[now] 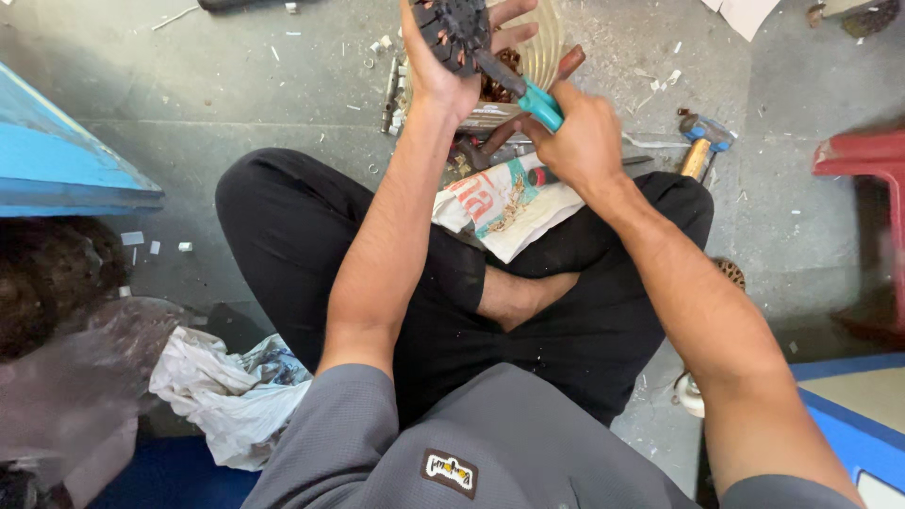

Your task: The person removes copper wiring from a motor stator using pliers and a screwdriver while sitting on the floor.

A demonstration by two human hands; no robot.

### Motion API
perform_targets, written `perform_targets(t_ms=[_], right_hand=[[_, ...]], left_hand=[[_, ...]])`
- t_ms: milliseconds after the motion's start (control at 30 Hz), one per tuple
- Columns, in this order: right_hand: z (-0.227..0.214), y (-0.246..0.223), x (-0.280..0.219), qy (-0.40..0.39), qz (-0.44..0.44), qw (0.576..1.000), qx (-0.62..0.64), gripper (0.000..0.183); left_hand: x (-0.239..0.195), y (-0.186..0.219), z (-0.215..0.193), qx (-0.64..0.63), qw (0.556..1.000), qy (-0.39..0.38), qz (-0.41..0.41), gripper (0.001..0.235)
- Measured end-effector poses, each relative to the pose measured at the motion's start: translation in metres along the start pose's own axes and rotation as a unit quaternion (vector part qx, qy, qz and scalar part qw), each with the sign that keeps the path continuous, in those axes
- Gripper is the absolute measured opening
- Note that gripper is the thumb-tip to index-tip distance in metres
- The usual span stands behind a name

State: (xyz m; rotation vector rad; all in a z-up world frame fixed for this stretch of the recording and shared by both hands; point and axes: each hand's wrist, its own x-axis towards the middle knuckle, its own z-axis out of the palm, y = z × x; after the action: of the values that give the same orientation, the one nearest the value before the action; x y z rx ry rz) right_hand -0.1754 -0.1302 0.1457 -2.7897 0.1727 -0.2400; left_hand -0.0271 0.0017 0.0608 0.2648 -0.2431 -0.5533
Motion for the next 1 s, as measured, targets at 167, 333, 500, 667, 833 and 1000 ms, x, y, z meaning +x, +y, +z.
perform_targets(t_ms=[167, 333, 500, 667, 833, 1000], right_hand=[[0.002, 0.009, 0.002, -0.043, 0.005, 0.995, 0.088, 0.027], [-0.014, 0.01, 0.001, -0.006, -0.049, 0.998, 0.037, 0.032], [-0.012, -0.005, -0.016, 0.034, 0.013, 0.989, 0.141, 0.049], [-0.009, -0.01, -0.028, 0.035, -0.045, 0.998, 0.02, 0.033], [-0.006, -0.022, -0.033, 0.071, -0.078, 0.993, -0.044, 0.03], [0.005, -0.024, -0.036, 0.11, -0.094, 0.985, -0.091, 0.038]], left_hand=[[0.01, -0.009, -0.009, 0.028, 0.999, 0.032, 0.03, 0.079], [0.006, -0.002, -0.004, -0.019, 0.999, -0.025, 0.036, 0.083], [0.004, 0.006, 0.005, -0.059, 0.996, -0.04, 0.063, 0.081], [-0.001, 0.007, 0.009, -0.059, 0.993, -0.087, 0.048, 0.084], [-0.003, 0.009, 0.013, -0.039, 0.988, -0.137, 0.063, 0.086], [-0.006, 0.009, 0.018, -0.006, 0.991, -0.122, 0.063, 0.086]])
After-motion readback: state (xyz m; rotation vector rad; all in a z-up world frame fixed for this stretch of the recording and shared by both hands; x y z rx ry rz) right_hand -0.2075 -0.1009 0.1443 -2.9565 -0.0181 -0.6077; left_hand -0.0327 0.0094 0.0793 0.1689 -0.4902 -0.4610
